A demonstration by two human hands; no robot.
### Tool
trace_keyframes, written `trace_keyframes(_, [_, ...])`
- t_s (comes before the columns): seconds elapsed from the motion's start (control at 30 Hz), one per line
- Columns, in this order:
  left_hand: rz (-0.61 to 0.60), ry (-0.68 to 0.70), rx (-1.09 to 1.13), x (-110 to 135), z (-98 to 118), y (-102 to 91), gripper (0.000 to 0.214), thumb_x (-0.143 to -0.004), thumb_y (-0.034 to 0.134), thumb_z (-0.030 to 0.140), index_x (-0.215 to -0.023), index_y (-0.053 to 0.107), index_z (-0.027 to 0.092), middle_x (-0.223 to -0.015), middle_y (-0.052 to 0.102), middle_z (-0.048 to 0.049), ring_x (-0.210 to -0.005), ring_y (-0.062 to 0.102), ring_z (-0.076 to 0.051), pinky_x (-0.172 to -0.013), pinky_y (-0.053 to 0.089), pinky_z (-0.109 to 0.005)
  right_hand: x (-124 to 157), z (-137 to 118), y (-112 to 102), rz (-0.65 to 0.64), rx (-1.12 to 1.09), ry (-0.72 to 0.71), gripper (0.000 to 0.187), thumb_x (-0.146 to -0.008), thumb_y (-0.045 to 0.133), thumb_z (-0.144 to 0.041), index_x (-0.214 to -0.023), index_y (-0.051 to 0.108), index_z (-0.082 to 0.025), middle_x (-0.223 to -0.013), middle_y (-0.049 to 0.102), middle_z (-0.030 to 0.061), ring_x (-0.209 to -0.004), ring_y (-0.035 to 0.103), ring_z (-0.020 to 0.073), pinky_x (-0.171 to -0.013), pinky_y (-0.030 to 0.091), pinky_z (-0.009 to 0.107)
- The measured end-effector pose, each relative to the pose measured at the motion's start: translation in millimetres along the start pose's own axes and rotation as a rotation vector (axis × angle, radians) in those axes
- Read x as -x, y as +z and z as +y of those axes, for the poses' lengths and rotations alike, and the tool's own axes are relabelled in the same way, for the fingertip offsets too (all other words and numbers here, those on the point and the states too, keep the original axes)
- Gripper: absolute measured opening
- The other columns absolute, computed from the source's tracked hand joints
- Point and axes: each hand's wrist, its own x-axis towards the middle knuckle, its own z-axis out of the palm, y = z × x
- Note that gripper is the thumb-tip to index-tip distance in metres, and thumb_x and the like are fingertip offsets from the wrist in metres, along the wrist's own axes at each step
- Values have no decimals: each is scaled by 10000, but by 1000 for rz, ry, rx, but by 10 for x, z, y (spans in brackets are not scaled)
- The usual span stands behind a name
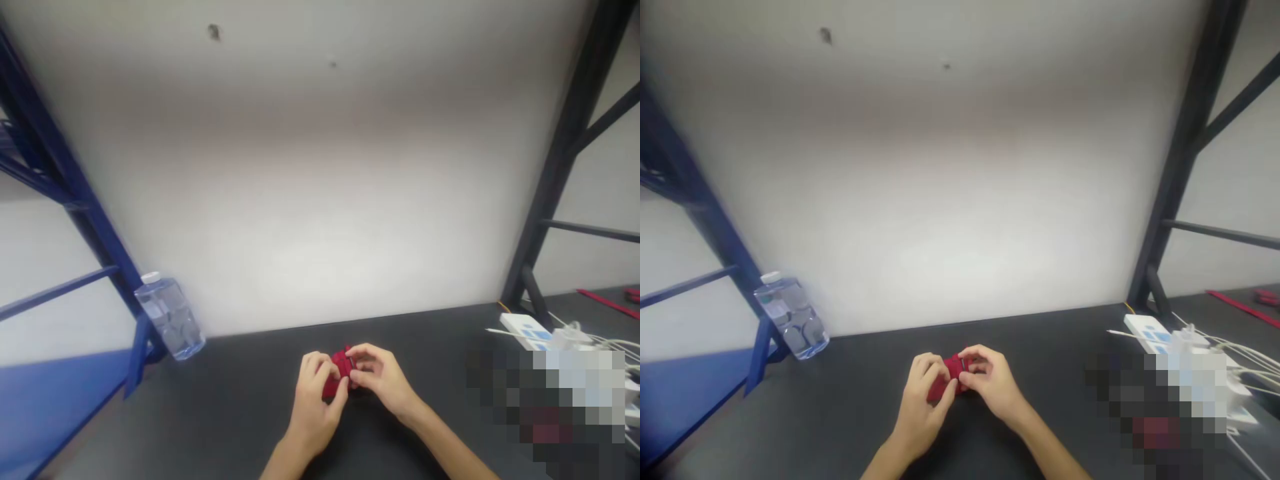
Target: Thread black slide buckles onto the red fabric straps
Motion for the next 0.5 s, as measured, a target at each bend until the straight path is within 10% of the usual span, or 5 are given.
trace_keyframes(0.5, [-116,-212,261,-3,-141,103,254,-905,529,337,-716,585,177,-770,555,-27,-761,498,-185,-698,392,-277,67,10,31,-20,322,-96,374,-613,802,-139,-957,664,-188,-910,689,36,-811,668,202,-662,566,272])
